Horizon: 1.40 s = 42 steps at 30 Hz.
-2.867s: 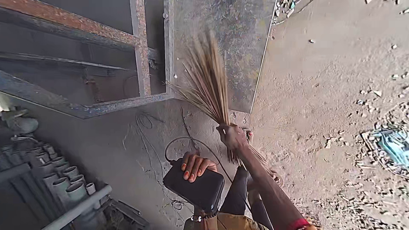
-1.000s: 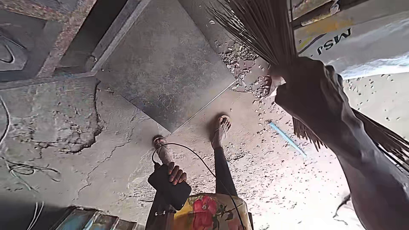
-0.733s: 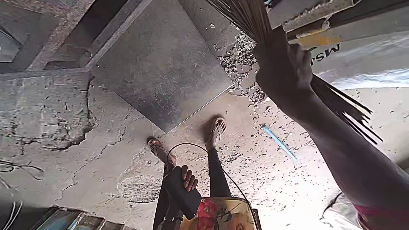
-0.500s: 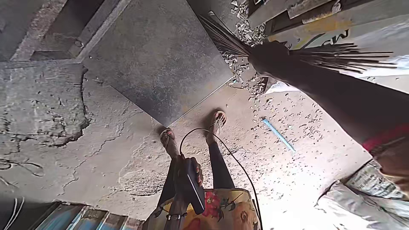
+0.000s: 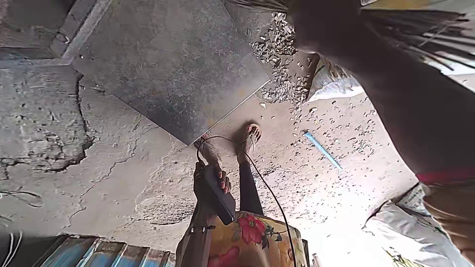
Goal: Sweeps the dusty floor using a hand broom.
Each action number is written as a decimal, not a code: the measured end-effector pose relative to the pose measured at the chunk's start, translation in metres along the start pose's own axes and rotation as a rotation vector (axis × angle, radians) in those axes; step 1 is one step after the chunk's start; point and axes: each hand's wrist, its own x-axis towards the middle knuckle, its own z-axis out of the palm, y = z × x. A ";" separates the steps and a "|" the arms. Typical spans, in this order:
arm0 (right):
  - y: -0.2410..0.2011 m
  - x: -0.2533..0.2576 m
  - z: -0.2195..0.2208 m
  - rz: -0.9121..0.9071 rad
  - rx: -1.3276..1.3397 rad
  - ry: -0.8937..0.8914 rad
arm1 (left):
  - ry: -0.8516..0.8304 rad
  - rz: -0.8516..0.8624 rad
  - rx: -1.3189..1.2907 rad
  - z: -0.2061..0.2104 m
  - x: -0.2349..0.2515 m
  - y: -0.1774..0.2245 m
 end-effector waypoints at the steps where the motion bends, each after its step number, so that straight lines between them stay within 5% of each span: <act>1: -0.017 -0.017 0.004 0.105 -0.001 -0.310 | 0.000 0.012 -0.016 0.003 0.006 0.005; 5: -0.022 -0.131 0.102 0.387 0.154 -0.760 | -0.042 0.096 -0.102 -0.004 0.021 0.029; 8: -0.008 -0.248 0.107 0.568 0.205 -1.034 | 0.064 0.114 -0.194 -0.002 0.032 0.036; 10: -0.020 -0.304 0.083 0.638 0.238 -1.033 | 0.056 0.114 -0.288 -0.003 0.034 0.048; 13: -0.053 -0.341 0.016 0.592 0.324 -0.612 | -0.108 0.179 -0.202 -0.015 0.036 0.065; 15: -0.074 -0.326 -0.032 0.457 0.285 -0.307 | -0.279 0.211 -0.189 -0.025 0.038 0.071; 20: -0.105 -0.206 -0.068 0.234 0.109 0.178 | -0.277 0.267 -0.178 -0.039 0.038 0.086; 23: -0.095 -0.070 -0.049 0.265 0.229 -0.043 | -0.316 0.294 -0.174 -0.033 0.039 0.092; 26: -0.070 0.013 0.023 0.375 0.495 -0.287 | -0.231 0.329 -0.144 -0.023 0.028 0.094; 28: -0.066 -0.001 0.077 0.506 0.746 -0.323 | -0.242 0.331 -0.166 -0.031 0.030 0.098; 31: -0.081 -0.092 0.113 0.839 1.255 -0.305 | -0.185 0.340 -0.206 -0.036 0.028 0.095; 33: -0.096 -0.154 0.094 0.978 1.585 -0.261 | -0.203 0.331 -0.177 -0.039 0.029 0.094; 36: -0.136 -0.200 0.021 0.869 1.717 -0.113 | -0.246 0.350 -0.155 -0.039 0.032 0.096; 40: -0.121 -0.152 0.015 0.518 1.636 -0.105 | -0.308 0.331 -0.233 -0.028 0.029 0.088; 42: -0.100 -0.097 0.052 0.632 1.527 -0.149 | -0.245 0.333 -0.211 -0.013 0.028 0.085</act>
